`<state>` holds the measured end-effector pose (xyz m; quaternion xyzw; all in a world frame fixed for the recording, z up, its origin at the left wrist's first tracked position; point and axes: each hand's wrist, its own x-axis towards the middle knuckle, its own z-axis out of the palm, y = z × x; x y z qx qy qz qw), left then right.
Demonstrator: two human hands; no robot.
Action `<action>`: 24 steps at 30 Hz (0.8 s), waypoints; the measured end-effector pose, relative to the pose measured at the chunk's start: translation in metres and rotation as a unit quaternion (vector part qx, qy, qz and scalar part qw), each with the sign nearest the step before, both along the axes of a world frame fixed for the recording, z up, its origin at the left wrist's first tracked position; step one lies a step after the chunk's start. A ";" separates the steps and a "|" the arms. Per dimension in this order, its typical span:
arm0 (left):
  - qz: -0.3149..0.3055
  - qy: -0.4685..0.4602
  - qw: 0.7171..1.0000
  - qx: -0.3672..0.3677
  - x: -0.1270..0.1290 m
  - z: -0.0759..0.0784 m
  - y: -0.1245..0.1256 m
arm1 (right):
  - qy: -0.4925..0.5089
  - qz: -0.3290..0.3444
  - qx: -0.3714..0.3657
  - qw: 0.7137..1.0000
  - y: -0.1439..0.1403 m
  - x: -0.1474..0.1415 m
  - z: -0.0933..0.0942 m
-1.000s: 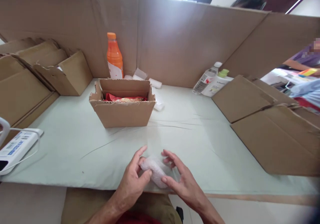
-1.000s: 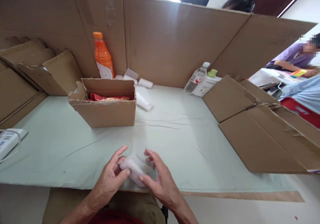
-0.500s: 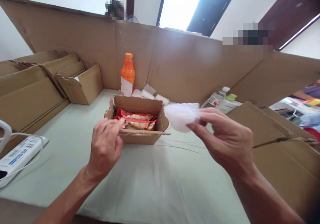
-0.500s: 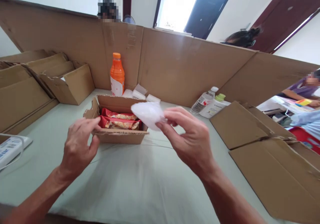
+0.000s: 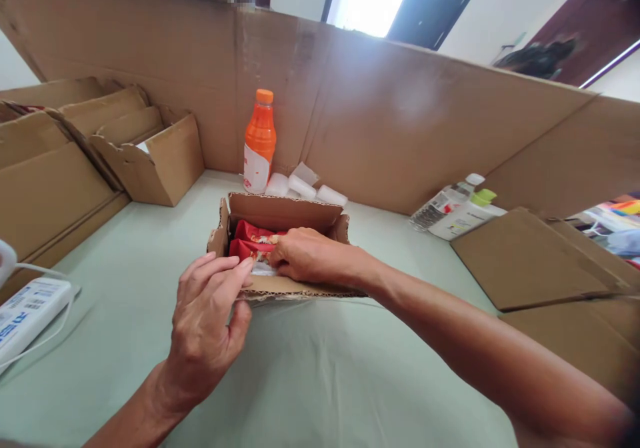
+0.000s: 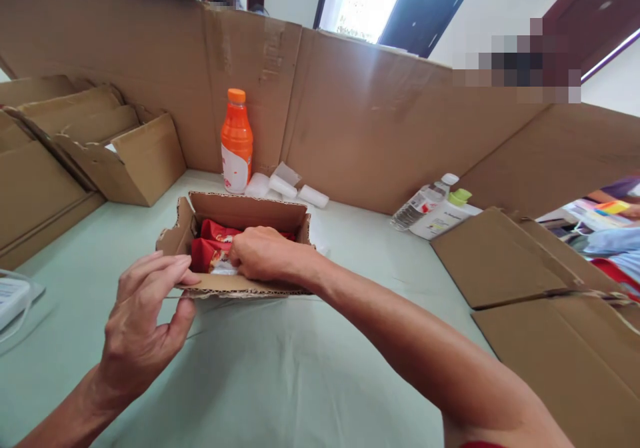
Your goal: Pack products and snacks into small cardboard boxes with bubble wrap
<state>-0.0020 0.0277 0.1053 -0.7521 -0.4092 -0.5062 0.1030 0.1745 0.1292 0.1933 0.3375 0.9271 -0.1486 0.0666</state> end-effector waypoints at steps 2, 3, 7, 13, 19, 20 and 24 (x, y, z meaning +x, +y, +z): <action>0.021 -0.017 1.000 0.001 -0.002 0.000 -0.002 | 0.050 -0.013 -0.016 0.999 -0.003 0.010 0.007; 0.040 -0.036 0.999 -0.005 -0.005 -0.001 -0.004 | 0.096 -0.035 -0.013 0.995 -0.007 0.021 0.012; 0.119 -0.174 0.969 -0.129 -0.023 -0.026 -0.016 | 0.342 -0.260 0.119 0.895 -0.042 0.093 0.007; 0.058 -0.366 0.852 -0.371 -0.026 -0.069 -0.017 | 0.405 -0.396 0.017 0.824 -0.087 0.128 -0.090; 0.075 -0.405 0.826 -0.385 -0.004 -0.051 -0.002 | 0.372 -0.352 0.016 0.859 -0.094 0.076 -0.118; 0.079 -0.408 0.824 -0.385 -0.003 -0.050 -0.008 | 0.368 -0.342 0.021 0.864 -0.105 0.078 -0.119; 0.055 -0.395 0.821 -0.408 0.001 -0.065 -0.051 | 0.369 -0.314 0.081 0.871 -0.178 0.121 -0.141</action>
